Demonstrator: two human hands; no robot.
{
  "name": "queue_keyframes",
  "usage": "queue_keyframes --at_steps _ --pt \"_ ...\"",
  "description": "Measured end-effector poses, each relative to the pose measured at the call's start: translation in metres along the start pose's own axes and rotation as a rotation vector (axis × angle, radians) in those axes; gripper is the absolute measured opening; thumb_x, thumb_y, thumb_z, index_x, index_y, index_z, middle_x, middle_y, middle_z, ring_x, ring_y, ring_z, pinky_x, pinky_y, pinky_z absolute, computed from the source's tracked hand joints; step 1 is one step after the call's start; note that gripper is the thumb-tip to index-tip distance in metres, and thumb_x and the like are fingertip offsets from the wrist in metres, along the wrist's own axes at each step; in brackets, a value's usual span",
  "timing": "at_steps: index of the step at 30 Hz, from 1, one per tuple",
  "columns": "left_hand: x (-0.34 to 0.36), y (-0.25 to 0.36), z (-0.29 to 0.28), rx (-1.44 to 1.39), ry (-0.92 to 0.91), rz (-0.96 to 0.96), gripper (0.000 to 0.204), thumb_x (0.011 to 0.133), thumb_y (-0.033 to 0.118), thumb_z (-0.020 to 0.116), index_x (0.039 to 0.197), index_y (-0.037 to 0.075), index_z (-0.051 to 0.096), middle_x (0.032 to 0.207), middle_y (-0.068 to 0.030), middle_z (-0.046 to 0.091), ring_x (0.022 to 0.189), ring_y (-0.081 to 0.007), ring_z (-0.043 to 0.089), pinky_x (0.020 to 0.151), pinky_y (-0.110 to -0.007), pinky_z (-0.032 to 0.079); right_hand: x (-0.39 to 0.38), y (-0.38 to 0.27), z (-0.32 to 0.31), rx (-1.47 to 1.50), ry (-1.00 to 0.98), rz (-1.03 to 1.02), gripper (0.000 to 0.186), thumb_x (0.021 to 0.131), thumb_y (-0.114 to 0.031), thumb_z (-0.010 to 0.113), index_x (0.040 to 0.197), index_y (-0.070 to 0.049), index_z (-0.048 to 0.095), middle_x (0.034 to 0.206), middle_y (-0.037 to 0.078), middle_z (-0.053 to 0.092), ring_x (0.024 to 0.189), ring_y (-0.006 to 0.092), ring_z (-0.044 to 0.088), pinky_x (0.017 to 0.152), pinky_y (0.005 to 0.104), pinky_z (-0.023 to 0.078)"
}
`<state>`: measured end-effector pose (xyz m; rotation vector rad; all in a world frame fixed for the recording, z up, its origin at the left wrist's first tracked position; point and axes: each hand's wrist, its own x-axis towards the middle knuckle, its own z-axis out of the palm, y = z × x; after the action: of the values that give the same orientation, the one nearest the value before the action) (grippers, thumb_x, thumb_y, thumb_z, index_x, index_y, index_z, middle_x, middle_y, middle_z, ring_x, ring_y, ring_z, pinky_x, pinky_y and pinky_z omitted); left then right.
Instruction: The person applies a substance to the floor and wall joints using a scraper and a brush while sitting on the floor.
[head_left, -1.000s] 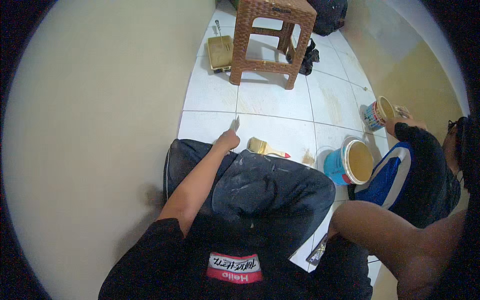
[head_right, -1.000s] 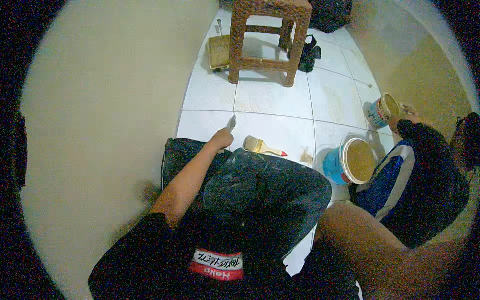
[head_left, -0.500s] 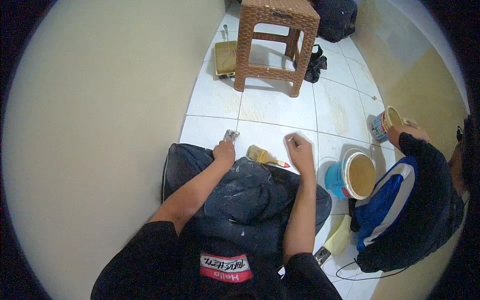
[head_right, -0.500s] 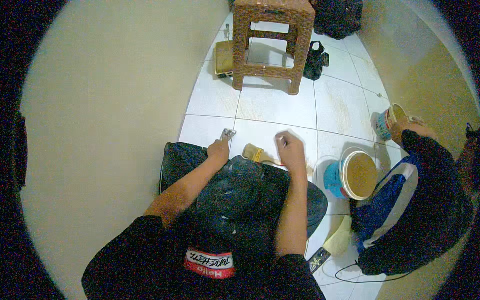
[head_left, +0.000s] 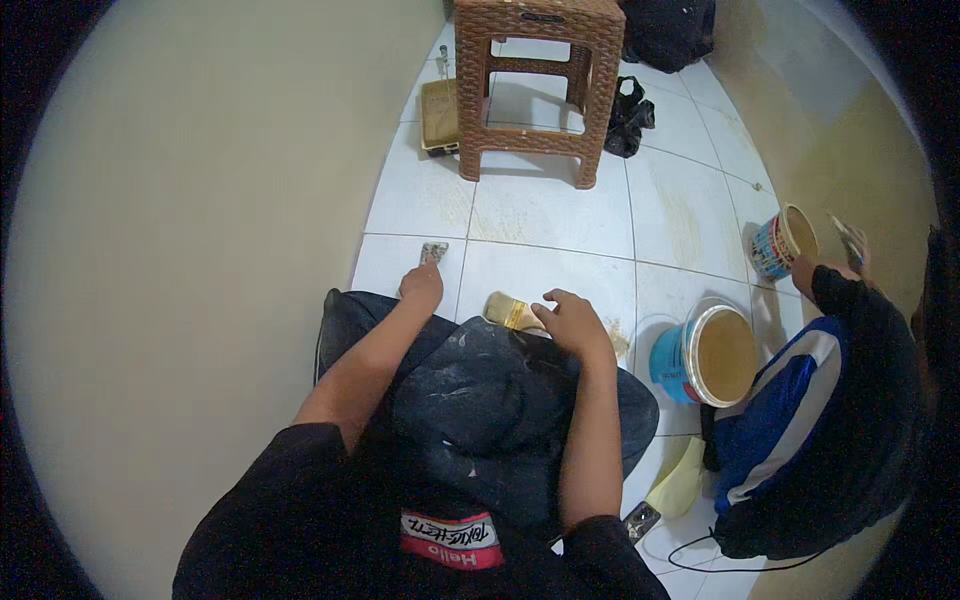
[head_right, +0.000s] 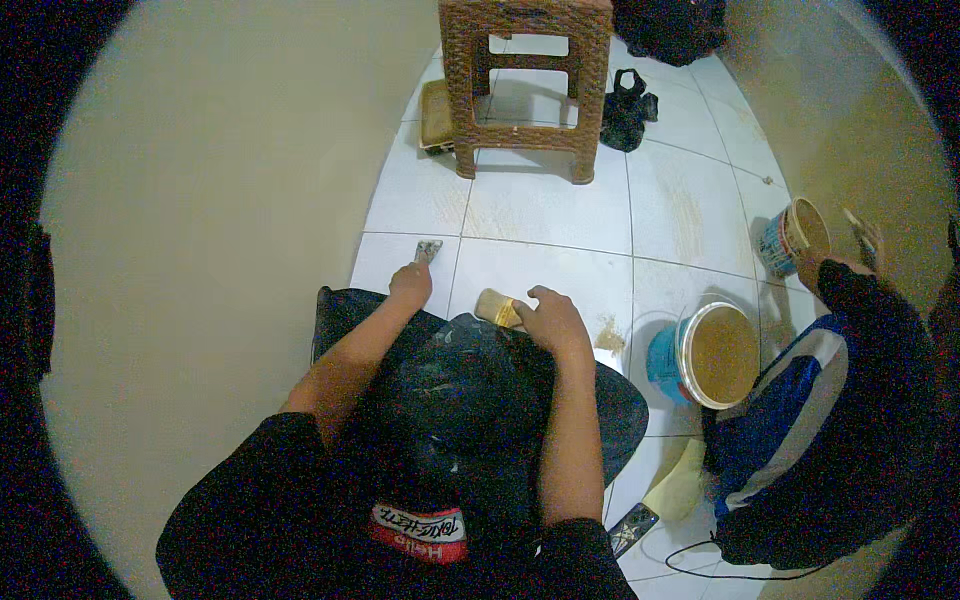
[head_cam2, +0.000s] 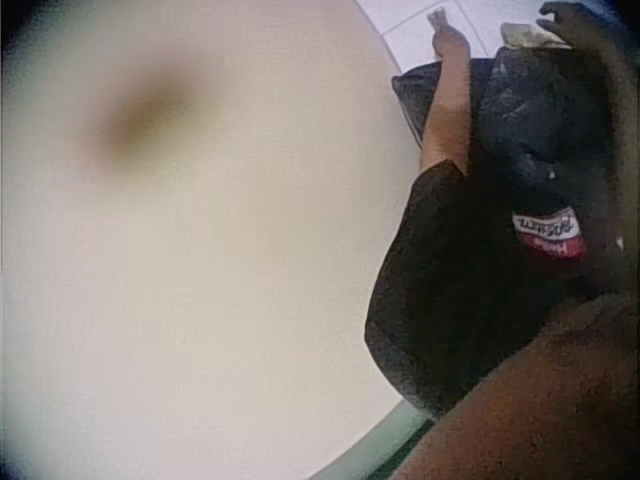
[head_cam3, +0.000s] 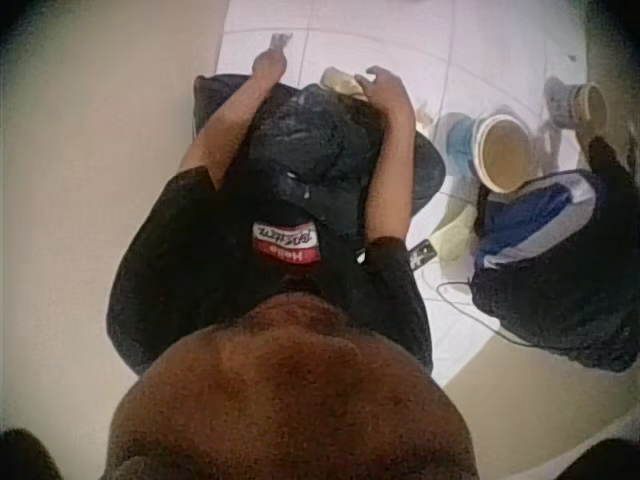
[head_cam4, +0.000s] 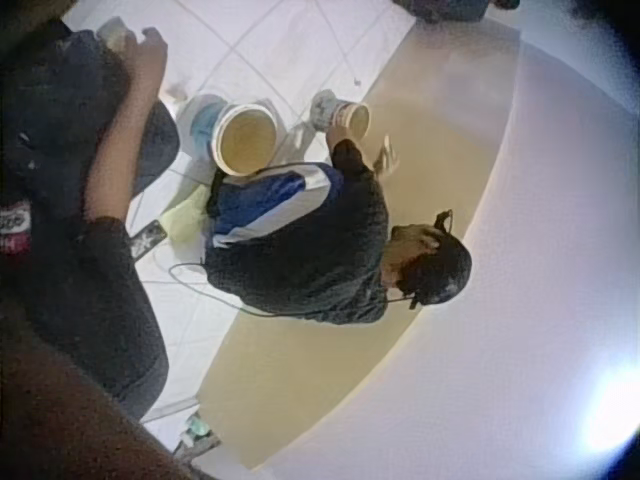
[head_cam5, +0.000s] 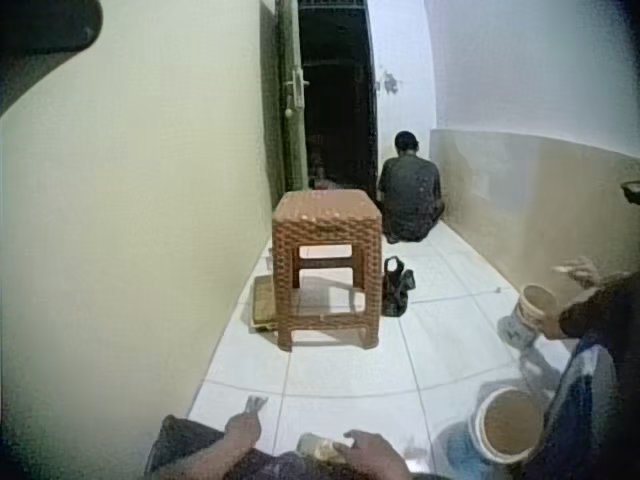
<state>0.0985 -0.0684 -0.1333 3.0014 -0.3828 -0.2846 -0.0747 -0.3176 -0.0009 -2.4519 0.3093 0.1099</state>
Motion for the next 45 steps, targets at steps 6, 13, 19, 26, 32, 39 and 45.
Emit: queue_keyframes --at_steps 6,13,19,26,32,39,45 --pt "0.000 -0.016 0.006 0.012 0.042 0.001 0.028 0.092 0.013 0.043 0.106 -0.003 0.063 0.098 -0.0235 0.068 0.091 -0.0345 0.069 0.078 -0.043 0.056 -0.004 -0.012 -0.006 0.091 -0.047 0.088 0.047 0.087 -0.041 0.062 0.113 -0.002 0.065 0.112 0.023 0.065 0.105 0.0392 0.062 0.093 0.0436 0.049" --pt "0.011 -0.024 -0.011 -0.012 0.005 -0.011 0.031 0.091 0.015 0.042 0.102 -0.002 0.066 0.101 -0.0239 0.068 0.096 -0.0351 0.068 0.082 -0.044 0.055 -0.003 -0.017 -0.005 0.064 -0.073 0.092 0.048 0.086 -0.041 0.063 0.113 -0.001 0.065 0.113 0.024 0.065 0.106 0.0379 0.062 0.094 0.0426 0.049" --pt "0.020 -0.037 -0.003 0.013 -0.068 0.009 0.032 0.092 0.017 0.041 0.099 0.000 0.067 0.104 -0.0218 0.068 0.096 -0.0350 0.067 0.083 -0.045 0.054 -0.005 -0.016 -0.005 0.027 -0.084 0.093 0.049 0.087 -0.041 0.062 0.113 -0.001 0.065 0.113 0.024 0.065 0.106 0.0378 0.062 0.093 0.0426 0.049" --pt "0.032 -0.034 -0.012 0.049 -0.071 0.070 0.033 0.092 0.017 0.041 0.101 0.000 0.067 0.104 -0.0225 0.068 0.096 -0.0344 0.068 0.080 -0.046 0.055 -0.003 -0.015 -0.001 0.032 -0.087 0.095 0.048 0.087 -0.041 0.062 0.113 0.000 0.065 0.110 0.024 0.066 0.104 0.0380 0.063 0.093 0.0427 0.049" --pt "0.027 -0.051 -0.003 0.045 -0.046 0.073 0.031 0.092 0.016 0.042 0.102 0.000 0.067 0.105 -0.0226 0.068 0.097 -0.0342 0.068 0.081 -0.046 0.055 -0.004 -0.023 -0.005 0.038 -0.144 0.153 0.048 0.087 -0.040 0.062 0.115 -0.001 0.064 0.110 0.025 0.065 0.105 0.0382 0.063 0.092 0.0422 0.049" --pt "0.036 -0.059 0.000 0.100 -0.173 0.037 0.030 0.090 0.013 0.046 0.111 0.001 0.063 0.107 -0.0214 0.068 0.101 -0.0356 0.066 0.084 -0.046 0.054 -0.001 -0.022 0.003 0.027 -0.160 0.085 0.049 0.087 -0.040 0.063 0.116 -0.001 0.064 0.113 0.026 0.064 0.106 0.0380 0.062 0.093 0.0429 0.049" --pt "0.041 -0.066 -0.031 0.113 -0.208 0.042 0.032 0.087 0.010 0.052 0.117 0.001 0.061 0.115 -0.0193 0.065 0.107 -0.0325 0.064 0.086 -0.045 0.054 -0.002 -0.029 -0.002 0.059 -0.108 0.094 0.048 0.087 -0.040 0.063 0.115 0.000 0.064 0.108 0.025 0.066 0.104 0.0385 0.063 0.092 0.0428 0.049"
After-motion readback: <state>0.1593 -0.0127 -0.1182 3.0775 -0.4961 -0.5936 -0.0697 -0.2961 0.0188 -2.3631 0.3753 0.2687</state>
